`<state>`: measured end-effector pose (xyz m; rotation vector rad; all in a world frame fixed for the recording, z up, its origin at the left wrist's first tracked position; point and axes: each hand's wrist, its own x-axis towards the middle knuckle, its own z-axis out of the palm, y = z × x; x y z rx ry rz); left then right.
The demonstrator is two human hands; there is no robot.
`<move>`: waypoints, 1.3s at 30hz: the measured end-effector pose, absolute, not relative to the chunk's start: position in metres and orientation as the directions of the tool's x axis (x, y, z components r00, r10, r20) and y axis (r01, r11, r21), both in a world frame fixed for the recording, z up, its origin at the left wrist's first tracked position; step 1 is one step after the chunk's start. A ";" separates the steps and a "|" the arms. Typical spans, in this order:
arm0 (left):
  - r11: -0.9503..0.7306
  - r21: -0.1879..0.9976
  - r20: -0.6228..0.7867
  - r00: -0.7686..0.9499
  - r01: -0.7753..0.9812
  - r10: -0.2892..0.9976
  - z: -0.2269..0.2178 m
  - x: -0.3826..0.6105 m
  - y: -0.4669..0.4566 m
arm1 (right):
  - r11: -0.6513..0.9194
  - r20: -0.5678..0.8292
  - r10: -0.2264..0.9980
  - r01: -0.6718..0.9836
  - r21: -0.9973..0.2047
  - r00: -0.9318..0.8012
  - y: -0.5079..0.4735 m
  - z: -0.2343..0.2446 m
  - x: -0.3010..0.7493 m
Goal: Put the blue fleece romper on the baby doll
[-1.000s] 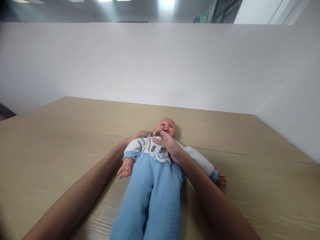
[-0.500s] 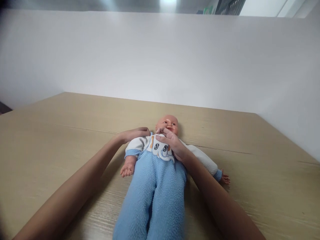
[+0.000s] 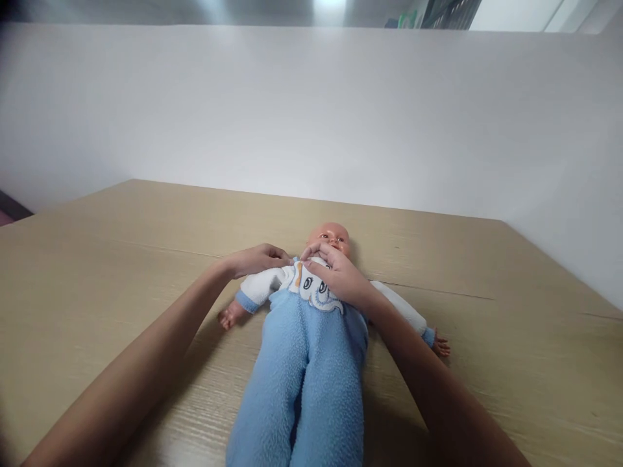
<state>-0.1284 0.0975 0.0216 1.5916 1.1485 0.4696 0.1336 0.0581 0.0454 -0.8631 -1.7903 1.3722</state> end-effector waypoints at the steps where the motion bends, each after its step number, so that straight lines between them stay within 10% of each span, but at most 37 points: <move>1: 0.025 0.903 -0.246 0.466 0.430 0.850 0.021 -0.130 0.098 | 0.235 0.116 0.836 0.159 -0.959 -0.536 0.058 0.051 0.138; 12: -0.065 0.915 -0.157 0.500 0.399 0.851 0.026 -0.130 0.096 | 0.359 -0.038 0.883 0.724 -0.589 -0.468 0.045 0.070 0.154; 25: -0.181 0.881 -0.097 0.540 0.438 0.836 0.015 -0.135 0.100 | 0.374 0.053 0.908 0.749 -0.548 -0.415 0.040 0.054 0.148; 30: -0.181 0.803 -0.092 0.418 0.568 0.904 0.027 -0.142 0.097 | 0.487 0.365 0.863 0.768 -0.416 -0.349 0.012 0.035 0.193; 39: -0.631 0.576 0.468 0.423 0.521 0.776 0.069 -0.047 0.035 | 0.298 0.313 0.930 0.896 -0.328 -0.195 -0.067 -0.033 0.346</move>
